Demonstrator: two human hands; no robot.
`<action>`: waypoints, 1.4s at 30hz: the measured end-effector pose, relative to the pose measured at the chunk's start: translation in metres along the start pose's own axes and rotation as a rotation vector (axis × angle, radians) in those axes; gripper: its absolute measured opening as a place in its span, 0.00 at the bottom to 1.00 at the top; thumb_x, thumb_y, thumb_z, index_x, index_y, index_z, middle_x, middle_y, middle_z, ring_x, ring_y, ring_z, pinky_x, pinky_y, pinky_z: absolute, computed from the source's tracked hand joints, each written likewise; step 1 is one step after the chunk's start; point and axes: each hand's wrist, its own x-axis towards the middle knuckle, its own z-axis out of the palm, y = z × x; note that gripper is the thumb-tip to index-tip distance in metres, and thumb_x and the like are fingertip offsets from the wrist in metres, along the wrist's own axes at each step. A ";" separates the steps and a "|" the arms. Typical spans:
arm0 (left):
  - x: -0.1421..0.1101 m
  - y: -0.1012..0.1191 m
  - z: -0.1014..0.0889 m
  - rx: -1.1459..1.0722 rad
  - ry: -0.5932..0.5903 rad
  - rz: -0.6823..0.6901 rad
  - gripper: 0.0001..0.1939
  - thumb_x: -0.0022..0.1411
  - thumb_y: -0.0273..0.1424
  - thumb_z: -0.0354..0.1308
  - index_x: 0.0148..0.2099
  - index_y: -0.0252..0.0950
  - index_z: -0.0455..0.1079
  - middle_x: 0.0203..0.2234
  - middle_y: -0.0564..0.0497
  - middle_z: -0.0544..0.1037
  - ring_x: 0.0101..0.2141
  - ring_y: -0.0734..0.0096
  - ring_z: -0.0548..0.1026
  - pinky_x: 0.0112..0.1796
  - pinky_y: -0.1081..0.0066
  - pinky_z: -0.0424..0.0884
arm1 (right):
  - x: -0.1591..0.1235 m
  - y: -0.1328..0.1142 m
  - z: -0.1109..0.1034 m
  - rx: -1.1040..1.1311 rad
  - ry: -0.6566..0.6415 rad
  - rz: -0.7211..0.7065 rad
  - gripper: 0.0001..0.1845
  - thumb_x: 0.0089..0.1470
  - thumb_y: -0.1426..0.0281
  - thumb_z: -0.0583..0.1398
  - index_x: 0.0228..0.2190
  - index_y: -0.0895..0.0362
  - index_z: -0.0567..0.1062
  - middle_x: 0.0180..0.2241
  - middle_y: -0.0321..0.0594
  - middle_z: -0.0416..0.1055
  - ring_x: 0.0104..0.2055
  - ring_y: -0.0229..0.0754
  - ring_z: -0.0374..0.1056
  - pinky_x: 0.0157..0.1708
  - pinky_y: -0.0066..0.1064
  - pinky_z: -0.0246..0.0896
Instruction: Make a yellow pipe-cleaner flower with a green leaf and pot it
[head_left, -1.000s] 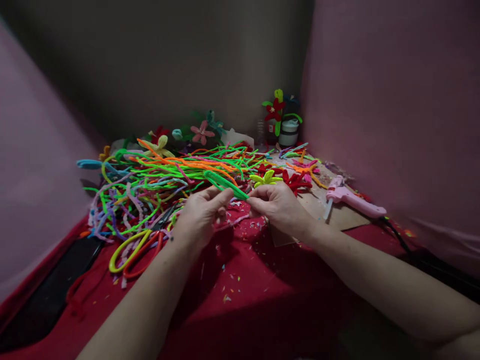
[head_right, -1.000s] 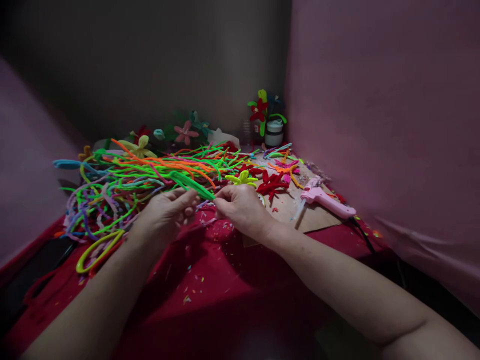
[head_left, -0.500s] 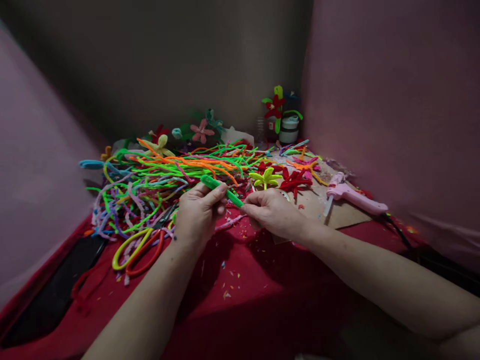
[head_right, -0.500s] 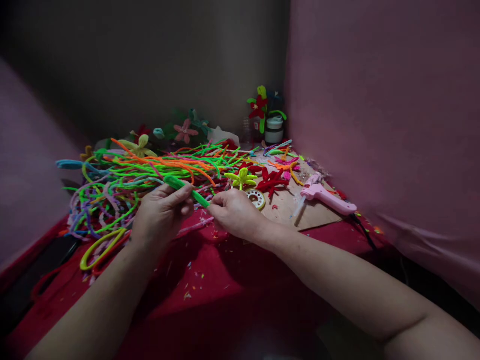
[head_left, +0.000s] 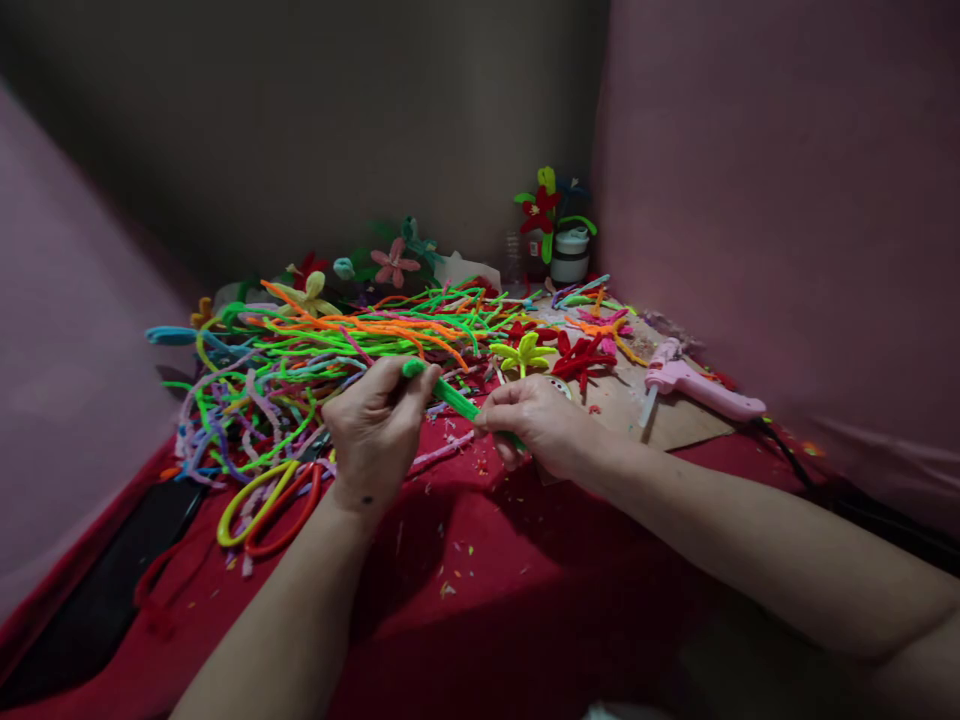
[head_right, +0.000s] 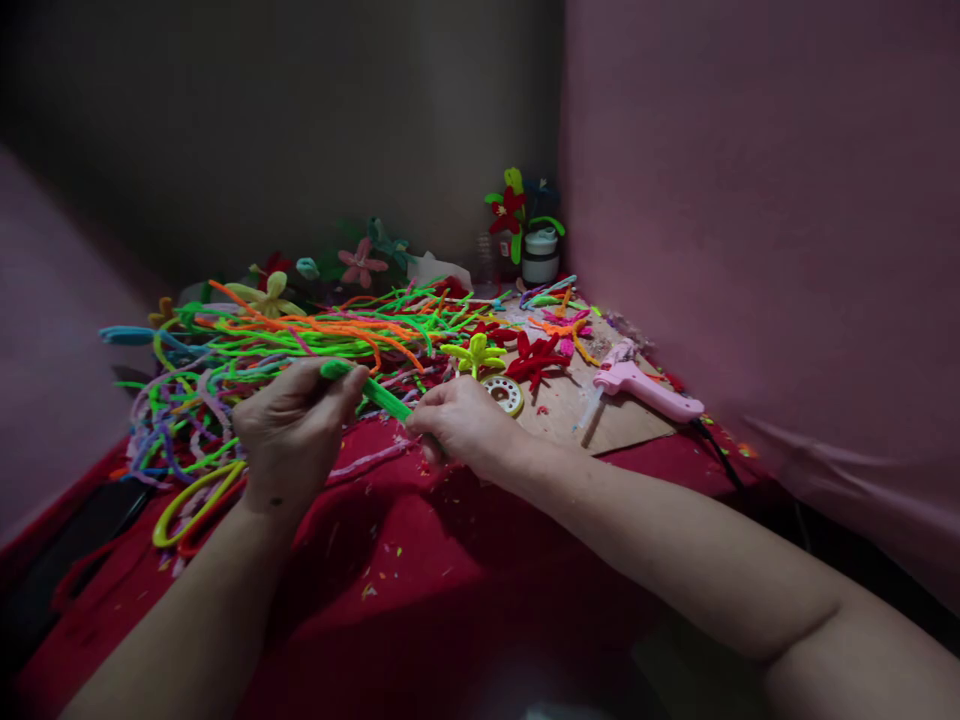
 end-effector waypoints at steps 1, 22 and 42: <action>0.000 0.000 -0.001 -0.030 0.014 -0.046 0.05 0.54 0.32 0.60 0.30 0.36 0.72 0.17 0.57 0.68 0.19 0.78 0.62 0.23 0.76 0.59 | 0.000 0.001 0.000 0.019 -0.001 0.000 0.11 0.43 0.76 0.57 0.13 0.59 0.67 0.07 0.30 0.59 0.10 0.29 0.52 0.13 0.24 0.45; -0.008 -0.002 0.016 -0.502 -0.443 -0.642 0.12 0.46 0.33 0.65 0.19 0.33 0.67 0.12 0.57 0.64 0.15 0.81 0.59 0.18 0.76 0.54 | -0.003 0.007 0.008 -0.048 0.092 -0.071 0.16 0.49 0.80 0.51 0.13 0.59 0.66 0.12 0.32 0.63 0.14 0.29 0.56 0.18 0.22 0.52; -0.008 0.005 0.020 -0.745 -0.494 -0.848 0.10 0.47 0.33 0.66 0.30 0.33 0.72 0.20 0.54 0.74 0.19 0.79 0.68 0.24 0.77 0.64 | 0.036 0.003 -0.053 -0.828 0.443 0.009 0.09 0.42 0.66 0.62 0.20 0.60 0.77 0.17 0.42 0.65 0.25 0.41 0.63 0.24 0.31 0.49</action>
